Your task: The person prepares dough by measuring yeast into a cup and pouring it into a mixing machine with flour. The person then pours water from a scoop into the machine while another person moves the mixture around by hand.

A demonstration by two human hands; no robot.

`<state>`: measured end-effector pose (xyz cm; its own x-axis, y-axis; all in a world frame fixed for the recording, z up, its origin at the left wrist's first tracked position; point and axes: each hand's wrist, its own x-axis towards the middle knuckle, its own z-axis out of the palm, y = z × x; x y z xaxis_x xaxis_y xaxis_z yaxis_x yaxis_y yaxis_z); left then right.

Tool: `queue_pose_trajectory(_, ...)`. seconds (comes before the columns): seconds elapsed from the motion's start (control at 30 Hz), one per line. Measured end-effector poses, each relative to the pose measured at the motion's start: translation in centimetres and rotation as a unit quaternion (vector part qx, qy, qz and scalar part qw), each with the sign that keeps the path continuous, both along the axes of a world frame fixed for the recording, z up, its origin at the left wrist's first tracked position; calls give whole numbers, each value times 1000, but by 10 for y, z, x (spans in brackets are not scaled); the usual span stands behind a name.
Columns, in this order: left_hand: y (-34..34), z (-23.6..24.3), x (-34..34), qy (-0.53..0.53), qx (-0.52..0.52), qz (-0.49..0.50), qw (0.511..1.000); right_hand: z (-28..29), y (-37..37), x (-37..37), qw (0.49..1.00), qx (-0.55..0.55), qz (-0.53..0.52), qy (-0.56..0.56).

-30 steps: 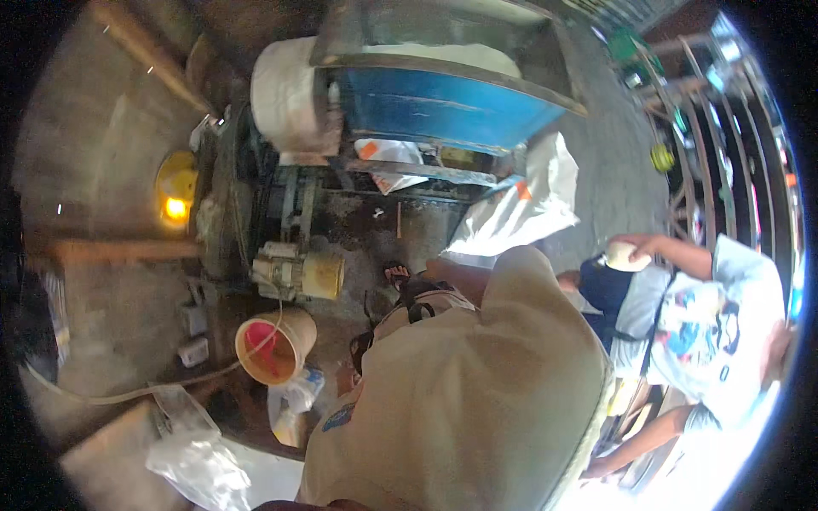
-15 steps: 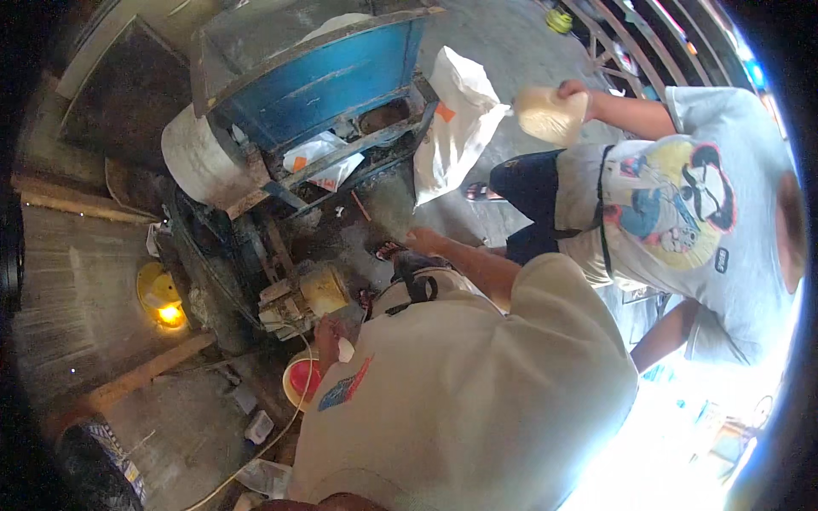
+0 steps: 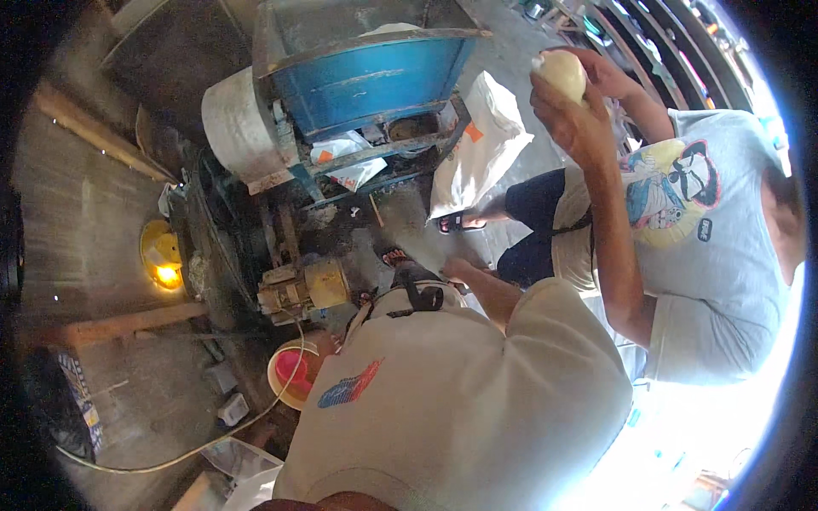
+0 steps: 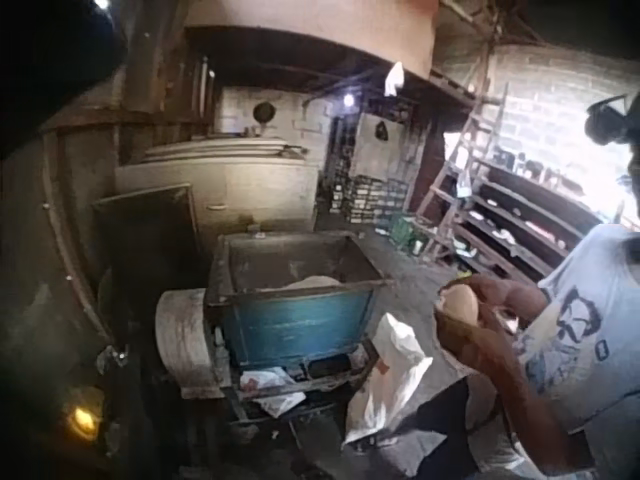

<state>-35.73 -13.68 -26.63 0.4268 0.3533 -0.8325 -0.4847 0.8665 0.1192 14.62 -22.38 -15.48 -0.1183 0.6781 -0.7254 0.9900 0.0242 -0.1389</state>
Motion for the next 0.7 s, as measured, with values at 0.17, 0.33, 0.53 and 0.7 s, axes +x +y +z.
queue_pose_trajectory(0.17, -57, 19, -16, 105, 31, 13, 994, 59, 89, -40, 920, 101, -354, 135)
queue_pose_trajectory(0.33, -67, 37, 4, 161, 64, -34, 984, 40, 124, -32, 968, 68, -203, 130)
queue_pose_trajectory(0.53, -82, -11, 0, -171, 129, 53, 975, 81, 167, -52, 976, -15, -163, 145)
queue_pose_trajectory(0.7, -82, 20, 46, 131, 16, 155, 979, 62, 183, -32, 982, -33, -108, 154)
